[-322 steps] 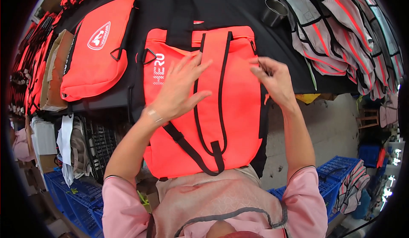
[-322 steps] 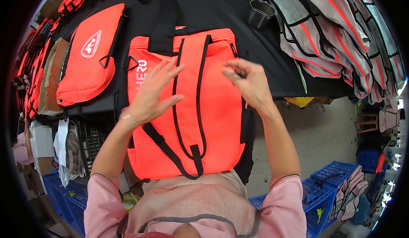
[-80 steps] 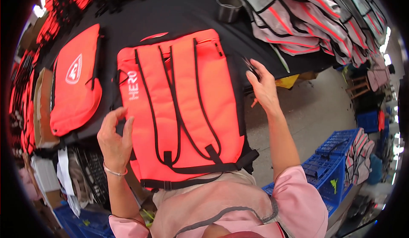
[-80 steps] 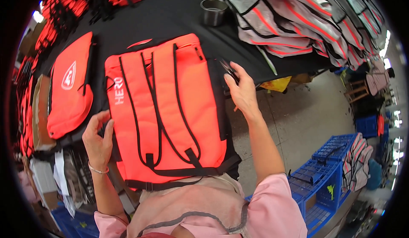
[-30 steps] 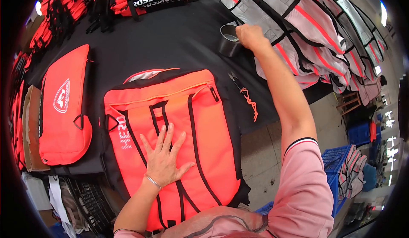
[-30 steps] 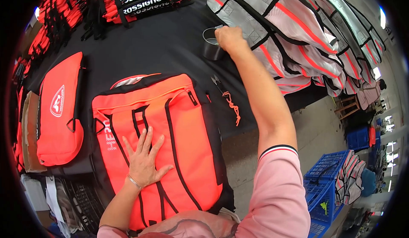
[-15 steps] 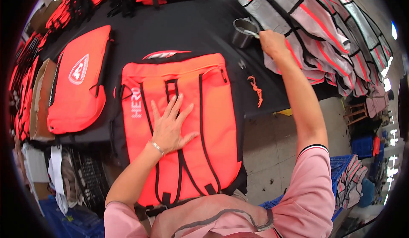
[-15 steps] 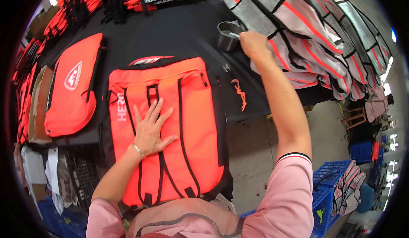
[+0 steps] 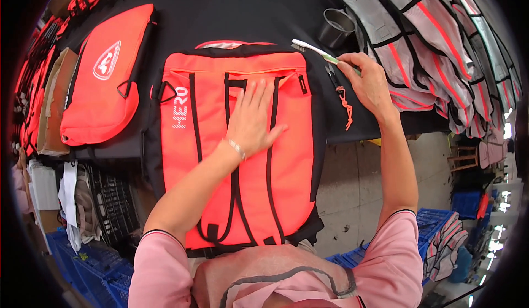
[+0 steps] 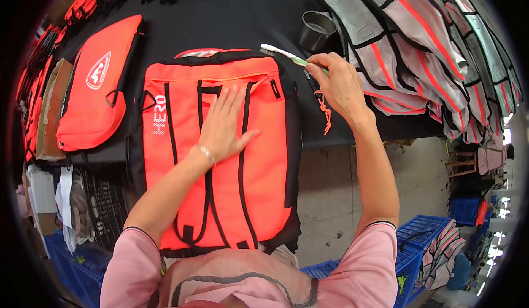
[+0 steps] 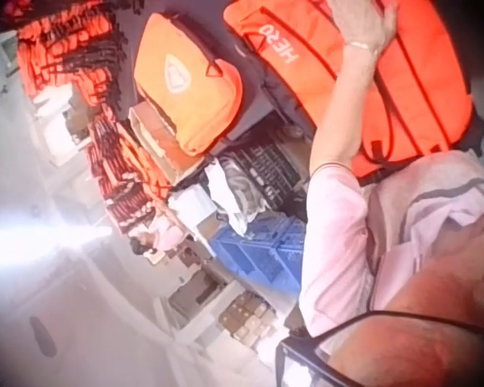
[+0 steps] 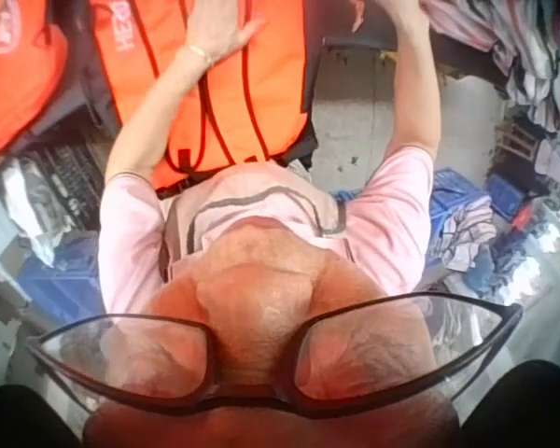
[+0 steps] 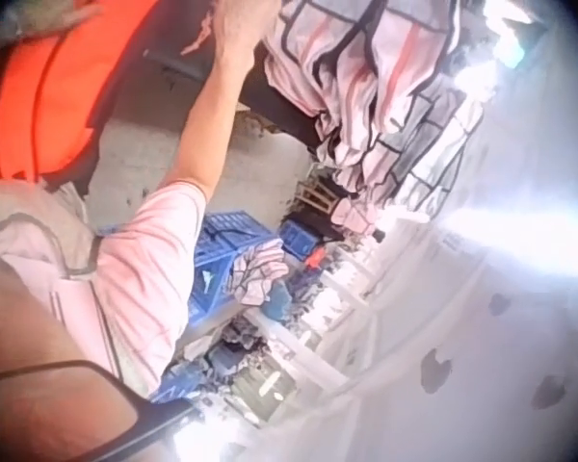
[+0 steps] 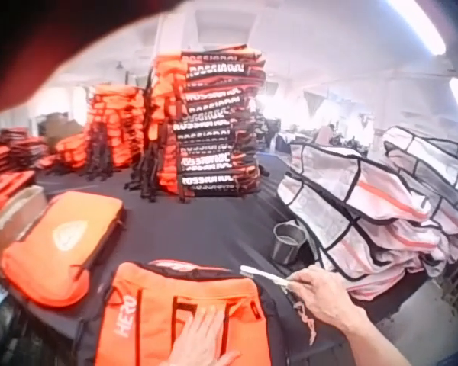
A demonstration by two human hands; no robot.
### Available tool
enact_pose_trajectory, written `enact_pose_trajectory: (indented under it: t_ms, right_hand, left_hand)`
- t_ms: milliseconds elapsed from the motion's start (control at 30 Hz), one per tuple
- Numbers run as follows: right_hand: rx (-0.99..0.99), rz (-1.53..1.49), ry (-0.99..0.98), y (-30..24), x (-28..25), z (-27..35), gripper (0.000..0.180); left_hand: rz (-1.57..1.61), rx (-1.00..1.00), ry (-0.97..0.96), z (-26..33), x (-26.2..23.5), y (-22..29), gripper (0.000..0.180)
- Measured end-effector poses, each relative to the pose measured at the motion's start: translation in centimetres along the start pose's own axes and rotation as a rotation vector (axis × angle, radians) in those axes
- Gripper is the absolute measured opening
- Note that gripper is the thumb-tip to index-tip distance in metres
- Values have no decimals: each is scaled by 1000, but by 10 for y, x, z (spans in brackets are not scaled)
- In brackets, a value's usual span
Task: Inspecting neon orange backpacks and white/pink bags and trimming loose threads with snips in a factory setting.
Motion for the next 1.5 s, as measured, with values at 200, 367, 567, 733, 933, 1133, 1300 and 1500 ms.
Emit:
enact_pose_trajectory:
  t_ms: [200, 367, 567, 733, 933, 1133, 1300, 1500]
  right_hand:
    - [-143, -71, -69, -8, 27, 4, 15]
    - [-288, 61, -139, -34, 72, -27, 13]
    - [-549, 434, -263, -37, 67, -42, 8]
    - [-514, 492, -382, -30, 23, -33, 6]
    - [-532, 473, -322, -25, 47, -35, 1]
    - [-471, 606, -423, -21, 3, -22, 5]
    - [-496, 435, -274, -25, 49, -33, 7]
    - [-388, 398, -262, -13, 71, -20, 10]
  left_hand:
    - [57, 20, -2, 35, 6, 9, 81]
    - [45, 2, -15, 35, 6, 11, 79]
    - [62, -12, -29, 36, 7, 9, 81]
    - [46, -33, -41, 39, 7, 8, 82]
    - [133, -11, -34, 36, 10, 7, 83]
    - [92, -17, -13, 39, 5, 4, 82]
    - [69, 12, 10, 37, 7, 6, 78]
    - [-183, 34, 327, 17, -41, -15, 71]
Point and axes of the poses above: each hand's wrist, its own z-axis away from the middle knuckle, its own x-axis out of the palm, y = z × x, the point moved 1 cm from there along -z, towards the middle knuckle, and after that the axes turned 2 degrees about -y, right-handed, at the moved point
